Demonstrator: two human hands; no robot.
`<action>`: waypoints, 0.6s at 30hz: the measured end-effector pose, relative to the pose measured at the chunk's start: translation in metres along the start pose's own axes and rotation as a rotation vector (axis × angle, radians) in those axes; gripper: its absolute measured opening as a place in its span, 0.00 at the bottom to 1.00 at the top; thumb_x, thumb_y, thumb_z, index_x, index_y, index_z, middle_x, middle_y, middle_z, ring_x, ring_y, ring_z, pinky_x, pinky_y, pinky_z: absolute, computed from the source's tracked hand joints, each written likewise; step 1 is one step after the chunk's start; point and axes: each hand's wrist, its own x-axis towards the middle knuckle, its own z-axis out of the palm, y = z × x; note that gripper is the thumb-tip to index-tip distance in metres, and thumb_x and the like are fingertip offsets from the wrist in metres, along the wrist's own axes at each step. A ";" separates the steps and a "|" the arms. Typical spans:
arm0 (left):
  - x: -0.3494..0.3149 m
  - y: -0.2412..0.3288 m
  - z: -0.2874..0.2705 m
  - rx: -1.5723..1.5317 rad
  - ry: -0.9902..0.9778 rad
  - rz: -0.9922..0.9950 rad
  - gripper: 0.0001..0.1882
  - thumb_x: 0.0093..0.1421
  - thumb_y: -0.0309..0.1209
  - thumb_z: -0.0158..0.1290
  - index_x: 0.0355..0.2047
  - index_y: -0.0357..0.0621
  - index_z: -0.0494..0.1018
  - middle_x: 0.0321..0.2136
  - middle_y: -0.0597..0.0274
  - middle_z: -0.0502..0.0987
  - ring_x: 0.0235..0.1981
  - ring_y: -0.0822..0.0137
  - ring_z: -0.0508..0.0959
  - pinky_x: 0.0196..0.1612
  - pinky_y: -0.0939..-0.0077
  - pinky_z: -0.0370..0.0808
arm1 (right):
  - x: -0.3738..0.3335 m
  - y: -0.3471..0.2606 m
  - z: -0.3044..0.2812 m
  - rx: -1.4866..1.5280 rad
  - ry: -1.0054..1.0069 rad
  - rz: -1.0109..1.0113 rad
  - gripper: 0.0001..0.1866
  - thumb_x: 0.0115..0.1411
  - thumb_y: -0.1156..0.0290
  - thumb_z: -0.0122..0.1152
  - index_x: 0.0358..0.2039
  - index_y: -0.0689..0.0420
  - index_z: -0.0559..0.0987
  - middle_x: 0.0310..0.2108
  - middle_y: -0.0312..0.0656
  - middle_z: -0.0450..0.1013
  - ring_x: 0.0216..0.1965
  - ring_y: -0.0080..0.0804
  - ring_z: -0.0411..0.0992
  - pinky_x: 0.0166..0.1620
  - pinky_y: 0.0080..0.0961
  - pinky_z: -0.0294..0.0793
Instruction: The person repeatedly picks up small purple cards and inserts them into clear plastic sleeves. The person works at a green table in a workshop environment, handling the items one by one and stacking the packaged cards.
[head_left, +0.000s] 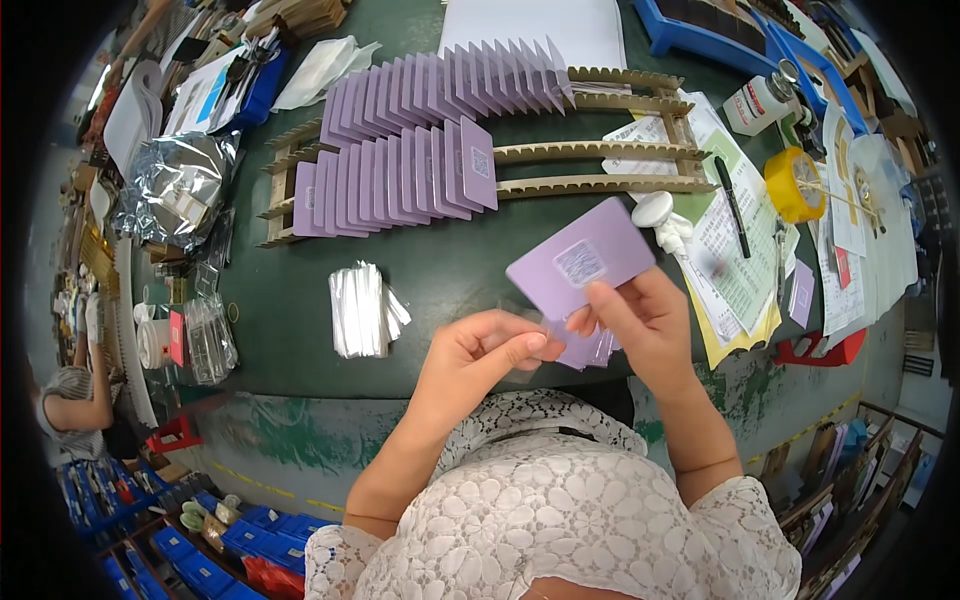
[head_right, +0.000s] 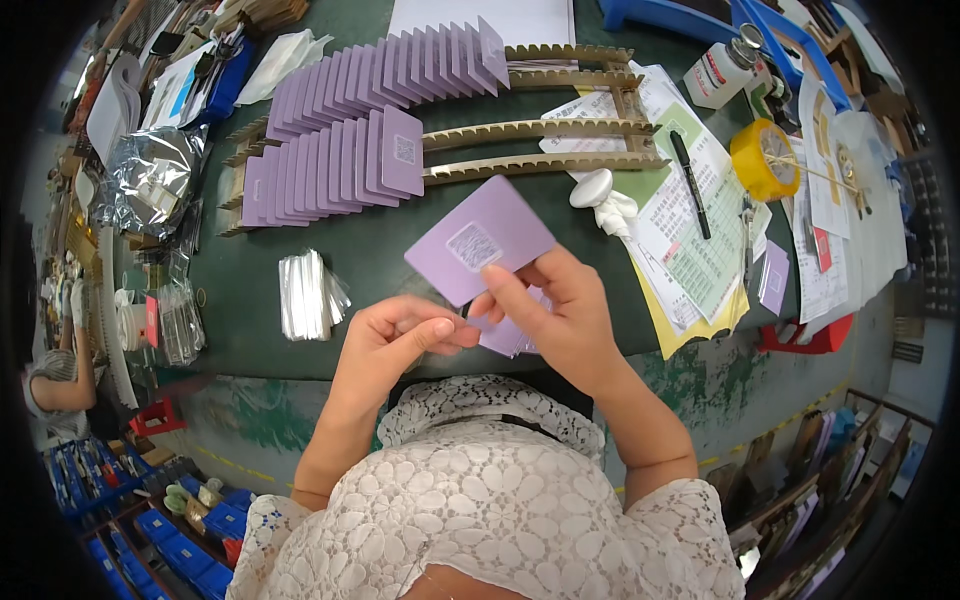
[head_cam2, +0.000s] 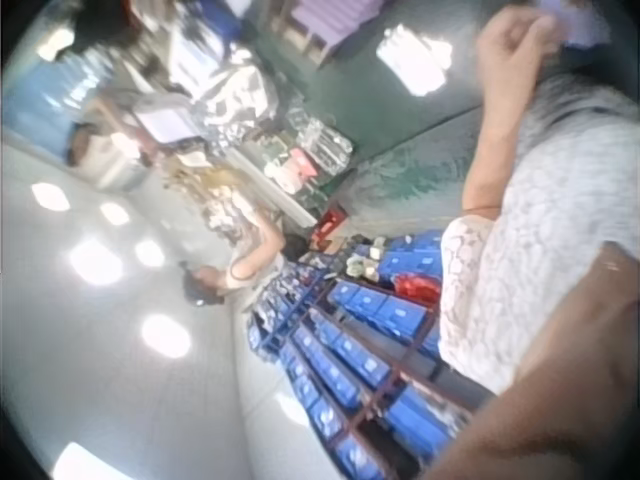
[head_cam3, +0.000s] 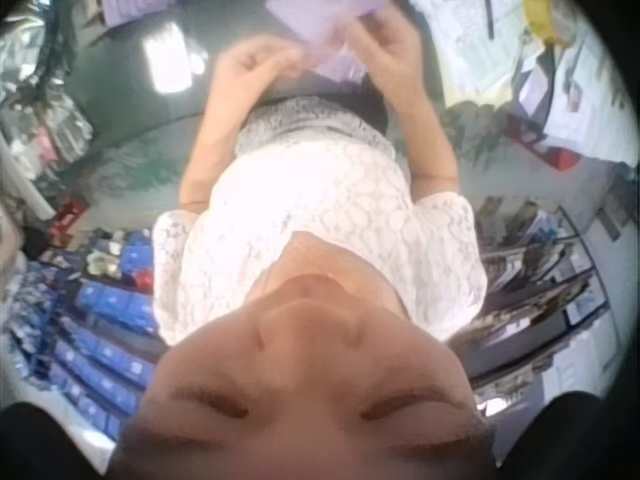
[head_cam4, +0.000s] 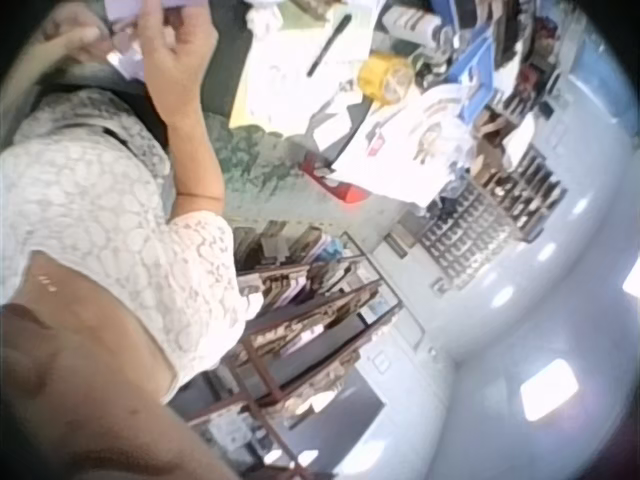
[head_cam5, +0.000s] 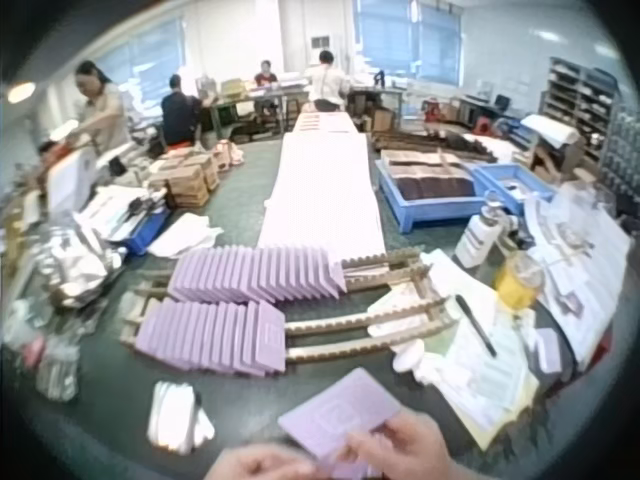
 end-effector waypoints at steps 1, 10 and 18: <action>0.000 0.005 0.000 -0.019 -0.008 -0.023 0.09 0.62 0.31 0.51 0.35 0.36 0.75 0.31 0.52 0.80 0.34 0.64 0.81 0.36 0.75 0.77 | -0.001 0.002 -0.001 -0.014 -0.017 0.028 0.08 0.61 0.75 0.56 0.39 0.64 0.74 0.27 0.40 0.76 0.26 0.20 0.72 0.31 0.17 0.71; 0.002 -0.003 -0.012 -0.008 0.065 -0.032 0.09 0.62 0.31 0.52 0.34 0.37 0.75 0.32 0.51 0.81 0.32 0.64 0.82 0.36 0.75 0.77 | 0.001 0.000 -0.005 0.049 0.004 0.149 0.08 0.62 0.73 0.55 0.39 0.64 0.74 0.26 0.37 0.74 0.26 0.18 0.70 0.30 0.16 0.68; 0.003 0.002 -0.005 -0.119 -0.021 -0.130 0.10 0.61 0.30 0.53 0.38 0.34 0.74 0.34 0.52 0.80 0.36 0.65 0.81 0.38 0.75 0.76 | -0.004 0.009 -0.004 -0.096 0.008 0.134 0.08 0.60 0.71 0.58 0.35 0.62 0.76 0.25 0.36 0.73 0.26 0.17 0.69 0.30 0.16 0.66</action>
